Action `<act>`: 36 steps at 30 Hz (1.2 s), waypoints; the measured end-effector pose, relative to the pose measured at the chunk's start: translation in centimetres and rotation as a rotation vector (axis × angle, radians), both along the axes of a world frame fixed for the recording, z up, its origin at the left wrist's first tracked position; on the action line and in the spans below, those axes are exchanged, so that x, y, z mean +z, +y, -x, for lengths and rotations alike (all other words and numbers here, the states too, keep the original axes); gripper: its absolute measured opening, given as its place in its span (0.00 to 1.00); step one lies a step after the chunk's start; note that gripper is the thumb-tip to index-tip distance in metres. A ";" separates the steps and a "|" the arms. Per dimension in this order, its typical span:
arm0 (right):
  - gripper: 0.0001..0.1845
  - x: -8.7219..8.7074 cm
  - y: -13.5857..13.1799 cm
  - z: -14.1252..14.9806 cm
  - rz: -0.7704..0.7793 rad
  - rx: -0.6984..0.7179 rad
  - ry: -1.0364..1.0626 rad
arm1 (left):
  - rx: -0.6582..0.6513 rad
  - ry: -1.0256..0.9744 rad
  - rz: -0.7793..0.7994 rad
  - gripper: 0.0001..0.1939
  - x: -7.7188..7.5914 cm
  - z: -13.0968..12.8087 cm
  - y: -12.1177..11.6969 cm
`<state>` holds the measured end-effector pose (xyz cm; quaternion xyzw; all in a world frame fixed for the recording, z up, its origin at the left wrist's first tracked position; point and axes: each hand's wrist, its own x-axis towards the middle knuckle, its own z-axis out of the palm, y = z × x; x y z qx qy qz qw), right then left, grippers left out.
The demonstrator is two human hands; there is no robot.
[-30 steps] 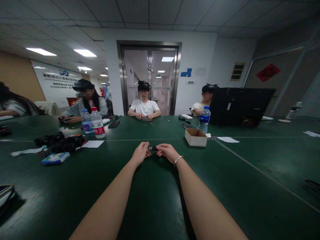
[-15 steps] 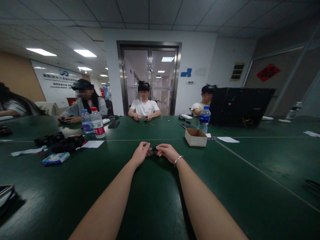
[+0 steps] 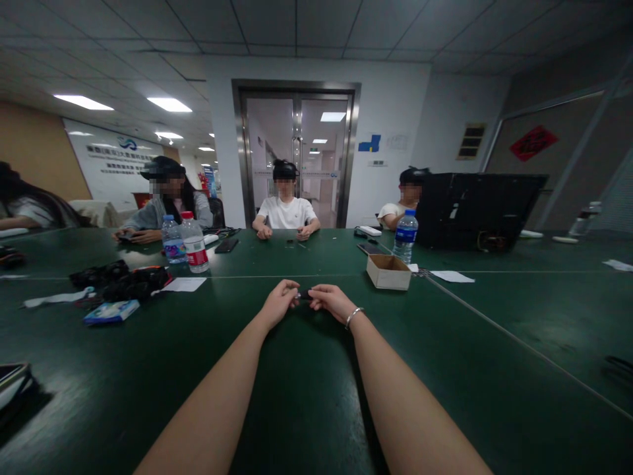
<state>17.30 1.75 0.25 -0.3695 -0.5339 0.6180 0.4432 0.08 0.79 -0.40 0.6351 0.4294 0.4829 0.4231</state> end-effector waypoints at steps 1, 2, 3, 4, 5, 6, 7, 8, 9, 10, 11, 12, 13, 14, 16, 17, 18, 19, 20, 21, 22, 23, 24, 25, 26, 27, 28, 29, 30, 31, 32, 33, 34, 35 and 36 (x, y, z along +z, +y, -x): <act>0.02 0.0 0.0 0.0 -0.002 0.006 0.001 | -0.002 0.012 0.015 0.16 0.0 0.0 0.0; 0.02 0.0 0.0 0.0 -0.002 0.007 0.004 | 0.001 0.027 0.020 0.18 0.0 -0.1 -0.1; 0.02 0.0 -0.1 0.0 0.001 0.001 0.009 | 0.007 0.039 0.015 0.19 0.0 -0.1 -0.1; 0.02 0.0 -0.1 0.0 0.005 -0.008 0.016 | 0.008 0.046 0.006 0.19 0.0 -0.1 -0.1; 0.02 0.1 -0.1 0.0 0.008 -0.014 0.021 | 0.000 0.050 -0.001 0.19 0.0 -0.1 -0.1; 0.03 0.1 -0.1 0.0 0.011 -0.012 0.021 | -0.015 0.056 -0.003 0.19 -0.1 -0.1 -0.1; 0.03 0.1 -0.1 0.0 0.012 -0.004 0.016 | -0.030 0.064 -0.004 0.19 -0.2 -0.1 -0.1; 0.03 0.1 -0.1 0.0 0.011 0.005 0.008 | -0.044 0.075 -0.001 0.18 -0.3 0.0 0.0; 0.03 0.1 -0.1 0.0 0.008 0.012 0.001 | -0.052 0.087 0.003 0.17 -0.4 0.0 0.1; 0.03 0.1 -0.1 0.0 0.005 0.015 -0.004 | -0.050 0.095 0.004 0.18 -0.5 0.0 0.2; 0.03 0.1 -0.1 0.0 0.002 0.013 -0.004 | -0.040 0.096 0.000 0.19 -0.6 0.0 0.2; 0.03 0.1 0.0 0.0 0.002 0.008 0.001 | -0.028 0.090 -0.013 0.18 -0.7 0.0 0.3; 0.03 0.1 0.0 0.0 0.002 0.002 0.005 | -0.024 0.084 -0.025 0.18 -0.7 0.0 0.4; 0.03 0.0 0.0 0.0 0.004 0.001 0.007 | -0.025 0.082 -0.033 0.17 -0.7 0.0 0.4; 0.05 0.0 0.0 -0.1 0.004 0.012 -0.001 | -0.033 0.092 -0.030 0.17 -0.7 0.0 0.3; 0.05 0.0 0.0 -0.1 0.002 0.019 -0.008 | -0.034 0.101 -0.020 0.17 -0.7 0.0 0.3; 0.05 0.0 0.0 -0.1 0.001 0.021 -0.012 | -0.027 0.108 -0.011 0.18 -0.6 0.0 0.2; 0.05 0.0 0.0 -0.1 0.001 0.017 -0.010 | -0.019 0.110 -0.006 0.19 -0.6 0.0 0.2; 0.05 0.0 0.0 -0.1 0.003 0.009 -0.004 | -0.010 0.104 -0.010 0.18 -0.6 0.0 0.2; 0.05 0.1 0.0 0.0 0.006 0.001 0.002 | -0.010 0.097 -0.016 0.18 -0.6 0.0 0.1; 0.05 0.1 0.0 0.0 0.008 0.000 0.005 | -0.017 0.093 -0.020 0.17 -0.6 0.1 0.2; 0.05 0.1 0.0 0.0 0.009 0.004 0.004 | -0.027 0.095 -0.022 0.17 -0.6 0.1 0.2; 0.05 0.1 0.0 0.0 0.010 0.011 -0.002 | -0.035 0.104 -0.022 0.17 -0.7 0.1 0.2; 0.05 0.1 0.0 0.1 0.010 0.016 -0.007 | -0.040 0.116 -0.023 0.18 -0.7 0.1 0.3; 0.05 0.1 0.1 0.1 0.010 0.016 -0.010 | -0.035 0.127 -0.026 0.19 -0.8 0.1 0.3; 0.05 0.1 0.0 0.1 0.012 0.011 -0.008 | -0.025 0.133 -0.030 0.19 -0.8 0.1 0.4; 0.05 0.1 0.0 0.1 0.013 0.002 -0.001 | -0.013 0.133 -0.038 0.18 -0.8 0.1 0.4; 0.05 0.1 0.0 0.1 0.013 -0.002 0.003 | -0.008 0.128 -0.041 0.17 -0.8 0.0 0.4; 0.05 0.1 0.0 0.1 0.011 0.000 0.003 | -0.016 0.124 -0.037 0.17 -0.8 0.0 0.4; 0.05 0.1 0.0 0.1 0.006 0.008 -0.002 | -0.030 0.123 -0.027 0.16 -0.8 0.0 0.4; 0.05 0.2 0.0 0.1 0.000 0.019 -0.011 | -0.044 0.124 -0.015 0.16 -0.8 0.1 0.4; 0.05 0.2 0.0 0.1 -0.005 0.028 -0.018 | -0.053 0.128 -0.005 0.17 -0.8 0.1 0.4; 0.06 0.2 0.0 0.0 -0.008 0.030 -0.020 | -0.054 0.132 -0.002 0.18 -0.8 0.1 0.4; 0.06 0.2 0.0 0.0 -0.008 0.025 -0.017 | -0.047 0.137 -0.008 0.18 -0.8 0.1 0.4; 0.06 0.1 0.0 0.0 -0.006 0.016 -0.010 | -0.039 0.140 -0.021 0.17 -0.8 0.2 0.4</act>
